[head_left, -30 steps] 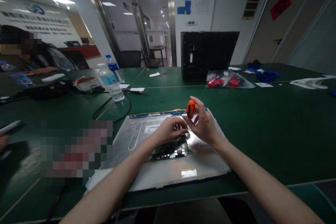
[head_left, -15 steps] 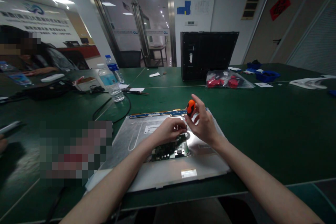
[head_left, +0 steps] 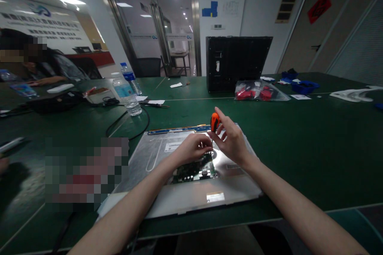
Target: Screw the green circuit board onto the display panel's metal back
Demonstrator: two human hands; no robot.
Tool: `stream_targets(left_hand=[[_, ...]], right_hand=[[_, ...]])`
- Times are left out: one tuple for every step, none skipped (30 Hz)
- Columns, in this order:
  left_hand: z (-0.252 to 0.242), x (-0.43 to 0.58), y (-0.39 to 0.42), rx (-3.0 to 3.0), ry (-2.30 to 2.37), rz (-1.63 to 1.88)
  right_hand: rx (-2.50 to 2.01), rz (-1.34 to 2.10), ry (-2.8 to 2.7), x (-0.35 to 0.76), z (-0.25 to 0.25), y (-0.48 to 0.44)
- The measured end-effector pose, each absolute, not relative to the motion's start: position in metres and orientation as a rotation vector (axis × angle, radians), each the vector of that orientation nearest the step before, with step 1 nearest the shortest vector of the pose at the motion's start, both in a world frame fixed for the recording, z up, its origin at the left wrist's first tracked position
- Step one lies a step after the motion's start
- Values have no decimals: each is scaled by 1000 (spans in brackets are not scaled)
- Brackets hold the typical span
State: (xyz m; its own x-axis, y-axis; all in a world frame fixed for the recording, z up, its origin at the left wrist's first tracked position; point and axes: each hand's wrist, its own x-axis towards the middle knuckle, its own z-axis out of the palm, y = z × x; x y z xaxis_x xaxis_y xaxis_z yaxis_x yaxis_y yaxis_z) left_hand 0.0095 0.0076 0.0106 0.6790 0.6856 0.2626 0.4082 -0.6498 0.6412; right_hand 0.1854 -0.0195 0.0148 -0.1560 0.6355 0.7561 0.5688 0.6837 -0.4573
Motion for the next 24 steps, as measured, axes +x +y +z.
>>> stream_targets(left_hand=[[11, 9, 8, 2340, 838, 673], [10, 9, 8, 2337, 834, 676], [10, 9, 9, 2334, 828, 677], [9, 9, 9, 2333, 820, 674], [9, 9, 9, 2334, 813, 667], [8, 9, 9, 2337, 808, 657], [8, 9, 10, 2341, 807, 645], [8, 9, 10, 2347, 812, 637], [7, 9, 10, 2355, 820, 629], [7, 9, 10, 2365, 833, 623], [8, 9, 10, 2374, 848, 618], [8, 9, 10, 2382, 862, 612], [8, 9, 10, 2388, 875, 606], [8, 9, 10, 2391, 885, 602], [8, 9, 10, 2392, 890, 599], [8, 9, 10, 2391, 893, 600], [7, 9, 10, 2390, 893, 600], [7, 9, 10, 2389, 894, 601], [7, 9, 10, 2388, 896, 599], [7, 9, 10, 2387, 899, 597], [7, 10, 10, 2385, 899, 595], [7, 10, 10, 2382, 897, 594], [7, 9, 9, 2377, 893, 593], [7, 9, 9, 2373, 888, 591]], right_hand=[[-960, 88, -1822, 185, 15, -20], [-966, 98, -1815, 185, 15, -20], [-972, 105, -1806, 184, 14, -21], [-978, 108, -1798, 184, 14, -21], [-984, 105, -1793, 184, 14, -22], [-986, 98, -1792, 184, 14, -22], [-985, 89, -1794, 184, 15, -23], [-982, 80, -1799, 184, 15, -23], [-976, 71, -1805, 184, 16, -24], [-968, 60, -1811, 185, 16, -24], [-960, 49, -1816, 185, 17, -24], [-953, 36, -1820, 186, 17, -23], [-947, 23, -1823, 186, 17, -23], [-944, 11, -1827, 186, 18, -23], [-945, 1, -1833, 186, 17, -22], [-952, -7, -1839, 186, 17, -22], [-963, -9, -1840, 185, 17, -22], [-975, -5, -1837, 185, 17, -21], [-986, 4, -1828, 185, 16, -21], [-995, 18, -1816, 184, 16, -21], [-1001, 33, -1805, 184, 16, -22], [-1004, 45, -1799, 184, 15, -22], [-1006, 53, -1796, 184, 15, -22], [-1007, 57, -1797, 184, 15, -22]])
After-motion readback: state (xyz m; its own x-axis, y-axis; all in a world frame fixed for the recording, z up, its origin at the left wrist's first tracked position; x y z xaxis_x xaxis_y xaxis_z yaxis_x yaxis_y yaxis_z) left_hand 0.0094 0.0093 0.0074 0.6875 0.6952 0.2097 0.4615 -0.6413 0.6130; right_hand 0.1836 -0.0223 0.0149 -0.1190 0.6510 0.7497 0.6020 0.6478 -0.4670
